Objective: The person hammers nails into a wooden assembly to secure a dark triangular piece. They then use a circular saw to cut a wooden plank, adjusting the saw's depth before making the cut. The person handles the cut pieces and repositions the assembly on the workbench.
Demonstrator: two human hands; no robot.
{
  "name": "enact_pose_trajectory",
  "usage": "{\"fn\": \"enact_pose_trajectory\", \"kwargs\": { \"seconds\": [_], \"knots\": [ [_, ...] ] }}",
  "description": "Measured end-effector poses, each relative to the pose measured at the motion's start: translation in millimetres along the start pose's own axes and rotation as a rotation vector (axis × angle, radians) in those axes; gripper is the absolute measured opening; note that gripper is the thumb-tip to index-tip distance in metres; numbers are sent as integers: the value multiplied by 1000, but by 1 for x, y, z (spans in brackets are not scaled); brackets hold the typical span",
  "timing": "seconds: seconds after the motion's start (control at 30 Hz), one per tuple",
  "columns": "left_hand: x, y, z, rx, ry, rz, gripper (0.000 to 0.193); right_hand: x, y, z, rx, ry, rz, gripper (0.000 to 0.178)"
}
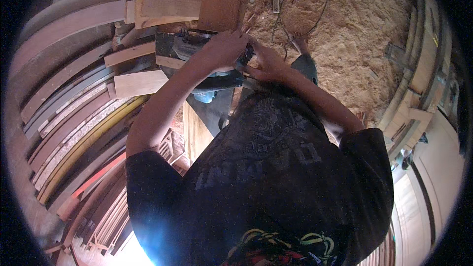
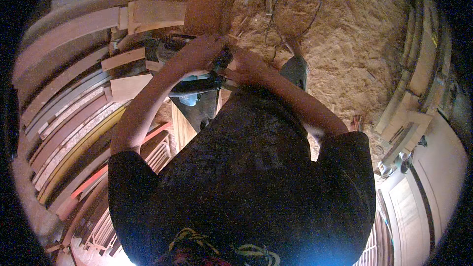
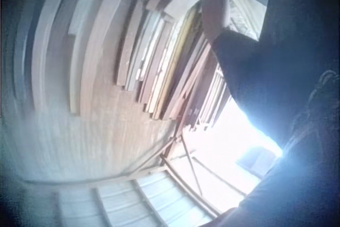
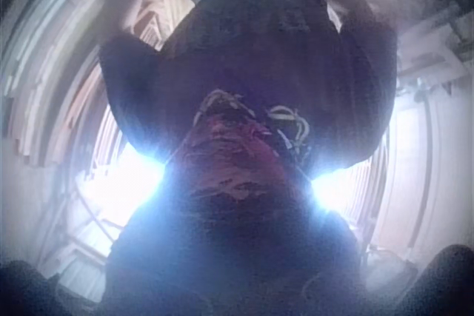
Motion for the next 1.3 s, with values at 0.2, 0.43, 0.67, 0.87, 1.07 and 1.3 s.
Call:
{"fn": "enact_pose_trajectory", "kwargs": {
  "seconds": [0.2, 0.43, 0.67, 0.87, 1.07, 1.3],
  "knots": [
    [7, 7, -9, 9, 0, 148, 29, 4, -8, -1, -269, -95, 155, 100],
    [13, 5, -16, -76, 43, 100, 26, -5, 3, -3, -24, 89, 140, 100],
    [32, 2, -27, -104, 27, 22, 45, -11, 21, -4, -111, 24, 246, 99],
    [52, -2, -37, -97, -33, -42, 60, -7, 18, -3, -8, 73, 244, 97],
    [54, -8, -38, -88, 5, -64, 62, -9, 18, -2, -156, 40, 280, 97],
    [53, 16, -43, 66, -73, -33, 56, -11, 13, -5, -49, 94, 99, 108]
  ]
}}
Point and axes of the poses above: each hand's wrist, its own z-axis towards the middle knuckle, its own x-axis out of the back of the hand, y = z × x, the point moved 5 cm from there along z, towards the middle knuckle, and after that the axes turned 4 degrees about z, right-handed, at the moved point
